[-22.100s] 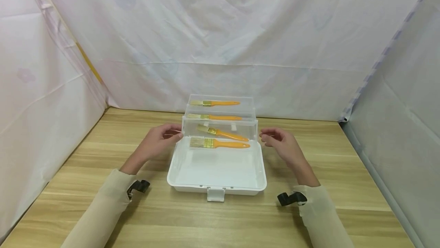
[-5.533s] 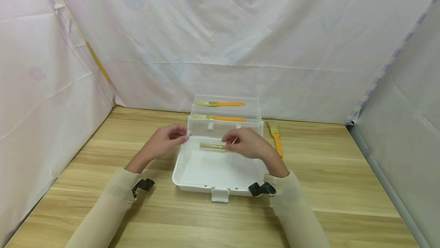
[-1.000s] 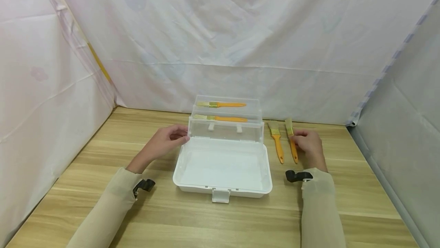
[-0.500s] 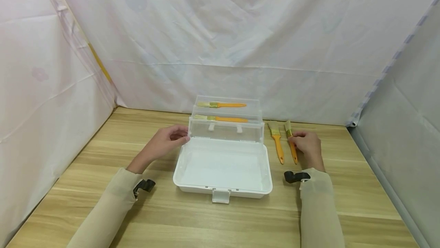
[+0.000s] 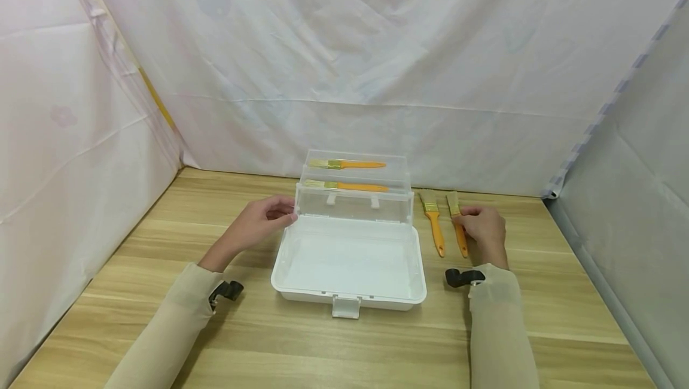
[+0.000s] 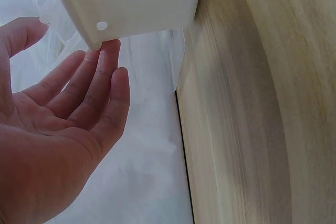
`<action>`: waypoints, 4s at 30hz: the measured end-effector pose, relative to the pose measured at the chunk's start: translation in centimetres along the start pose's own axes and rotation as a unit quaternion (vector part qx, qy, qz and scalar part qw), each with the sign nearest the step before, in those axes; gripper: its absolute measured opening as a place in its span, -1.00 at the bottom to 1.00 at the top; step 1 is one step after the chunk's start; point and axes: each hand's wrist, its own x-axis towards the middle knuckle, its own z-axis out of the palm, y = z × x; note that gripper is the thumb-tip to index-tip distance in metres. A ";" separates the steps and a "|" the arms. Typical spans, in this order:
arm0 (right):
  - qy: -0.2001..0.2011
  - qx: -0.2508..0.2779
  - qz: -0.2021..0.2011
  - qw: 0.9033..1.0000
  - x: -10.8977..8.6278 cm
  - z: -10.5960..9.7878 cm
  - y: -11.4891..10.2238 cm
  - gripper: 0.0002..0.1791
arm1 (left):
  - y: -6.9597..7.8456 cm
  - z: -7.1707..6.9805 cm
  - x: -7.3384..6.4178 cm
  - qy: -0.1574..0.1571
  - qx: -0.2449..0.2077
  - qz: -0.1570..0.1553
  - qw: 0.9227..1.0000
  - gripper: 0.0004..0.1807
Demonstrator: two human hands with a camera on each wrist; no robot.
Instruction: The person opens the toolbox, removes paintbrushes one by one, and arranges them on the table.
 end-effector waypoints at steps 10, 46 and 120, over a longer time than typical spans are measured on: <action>0.005 0.004 0.004 1.000 -0.2 -0.3 0.0 -0.51 | 0.1 0.0 0.0 0.001 0.001 -0.002 1.000 -0.57; 0.013 -0.032 -0.013 0.999 -0.3 -0.3 0.2 -0.52 | -0.2 0.1 0.0 0.002 0.004 -0.005 1.000 -0.58; -0.009 -0.127 -0.247 0.961 -6.3 -2.8 -13.5 -0.57 | -0.2 0.1 -0.1 0.002 -0.005 -0.006 1.000 -0.56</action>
